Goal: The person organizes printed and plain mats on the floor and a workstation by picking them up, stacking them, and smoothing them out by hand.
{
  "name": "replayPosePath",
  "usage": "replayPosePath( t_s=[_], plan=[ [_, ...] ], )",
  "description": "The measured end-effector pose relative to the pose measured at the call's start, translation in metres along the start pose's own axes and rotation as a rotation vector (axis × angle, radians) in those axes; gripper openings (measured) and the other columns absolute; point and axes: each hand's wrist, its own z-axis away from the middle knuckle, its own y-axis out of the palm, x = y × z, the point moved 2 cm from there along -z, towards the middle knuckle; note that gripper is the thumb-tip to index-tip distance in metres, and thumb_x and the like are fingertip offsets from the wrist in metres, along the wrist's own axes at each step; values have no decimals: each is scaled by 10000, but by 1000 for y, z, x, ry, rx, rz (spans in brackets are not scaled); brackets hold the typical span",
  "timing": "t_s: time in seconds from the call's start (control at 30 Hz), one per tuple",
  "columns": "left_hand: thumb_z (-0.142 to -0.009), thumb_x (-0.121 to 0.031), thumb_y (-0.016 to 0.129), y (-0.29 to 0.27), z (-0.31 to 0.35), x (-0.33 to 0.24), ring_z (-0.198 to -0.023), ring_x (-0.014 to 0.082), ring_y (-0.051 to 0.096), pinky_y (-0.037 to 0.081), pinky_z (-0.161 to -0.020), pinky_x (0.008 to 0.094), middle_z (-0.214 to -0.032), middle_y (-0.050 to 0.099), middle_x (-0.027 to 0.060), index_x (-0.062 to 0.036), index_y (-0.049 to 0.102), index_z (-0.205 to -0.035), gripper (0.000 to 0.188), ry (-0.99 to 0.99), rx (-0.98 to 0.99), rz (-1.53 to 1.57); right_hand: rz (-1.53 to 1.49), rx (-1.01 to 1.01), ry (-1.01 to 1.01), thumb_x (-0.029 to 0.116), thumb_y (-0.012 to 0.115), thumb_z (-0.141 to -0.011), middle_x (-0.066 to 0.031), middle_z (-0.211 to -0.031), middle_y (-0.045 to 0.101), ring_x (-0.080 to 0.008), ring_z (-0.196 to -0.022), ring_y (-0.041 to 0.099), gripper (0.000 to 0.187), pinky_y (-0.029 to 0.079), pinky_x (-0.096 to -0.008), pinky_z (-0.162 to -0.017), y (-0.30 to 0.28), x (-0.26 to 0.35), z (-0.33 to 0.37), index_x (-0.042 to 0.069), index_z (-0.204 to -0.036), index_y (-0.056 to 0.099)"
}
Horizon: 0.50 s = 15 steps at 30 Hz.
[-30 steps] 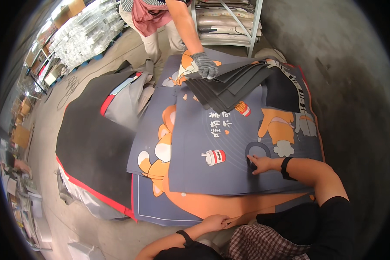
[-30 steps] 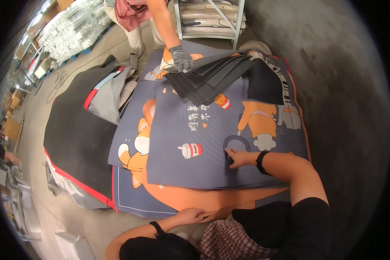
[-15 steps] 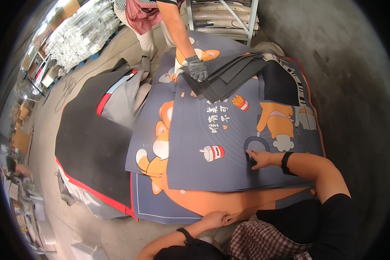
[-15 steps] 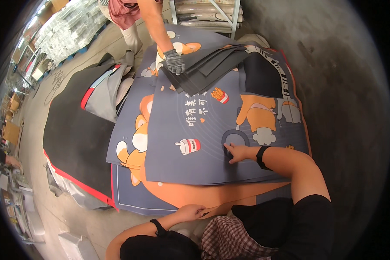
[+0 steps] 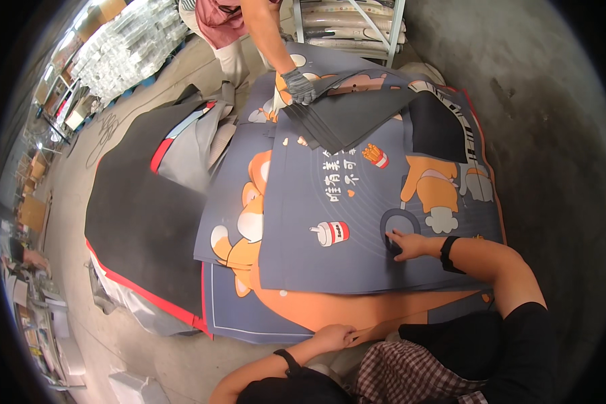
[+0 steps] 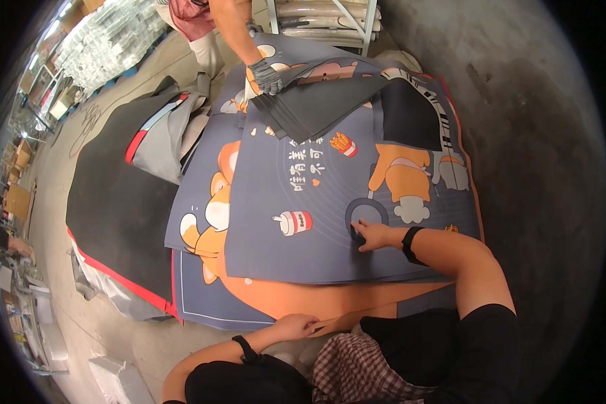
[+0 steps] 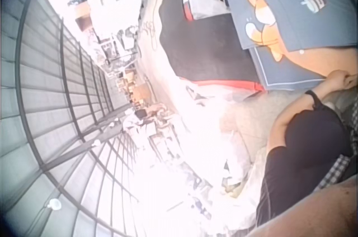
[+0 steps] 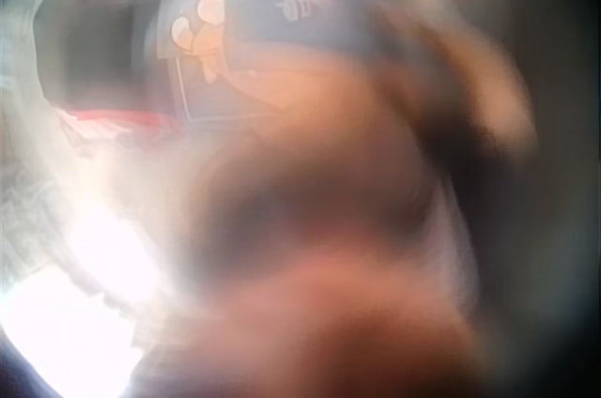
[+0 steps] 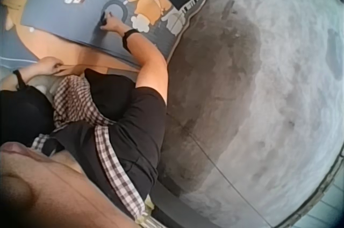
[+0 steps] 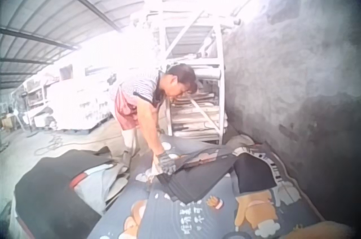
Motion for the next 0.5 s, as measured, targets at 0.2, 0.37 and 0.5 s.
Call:
replayPosePath(
  t_s=[0.2, 0.37, 0.5],
  plan=[
    [-792, -218, 513, -2, 3, -2, -880, 285, 583, 457, -766, 380, -949, 617, 128, -77, 547, -1094, 335, -1, 13, 3, 17, -30, 8, 338, 639, -702, -261, -1388, 136, -390, -1067, 469, 894, 393, -371, -895, 4, 0, 4, 68, -1367, 107],
    [-788, -230, 526, -1, 5, -1, -893, 284, 580, 454, -784, 374, -956, 615, 132, -71, 538, -1111, 360, 23, 6, 27, 23, -33, 13, 338, 641, -698, -257, -1389, 136, -387, -1078, 463, 894, 392, -371, -897, 5, 0, 2, 65, -1366, 114],
    [-796, -229, 557, 1, 7, 1, -909, 247, 589, 456, -800, 343, -986, 611, 121, -69, 534, -1122, 364, -27, 38, -13, 34, -38, 14, 336, 638, -697, -253, -1387, 148, -380, -1080, 465, 883, 391, -368, -899, 4, 1, 2, 60, -1363, 127]
  ],
)
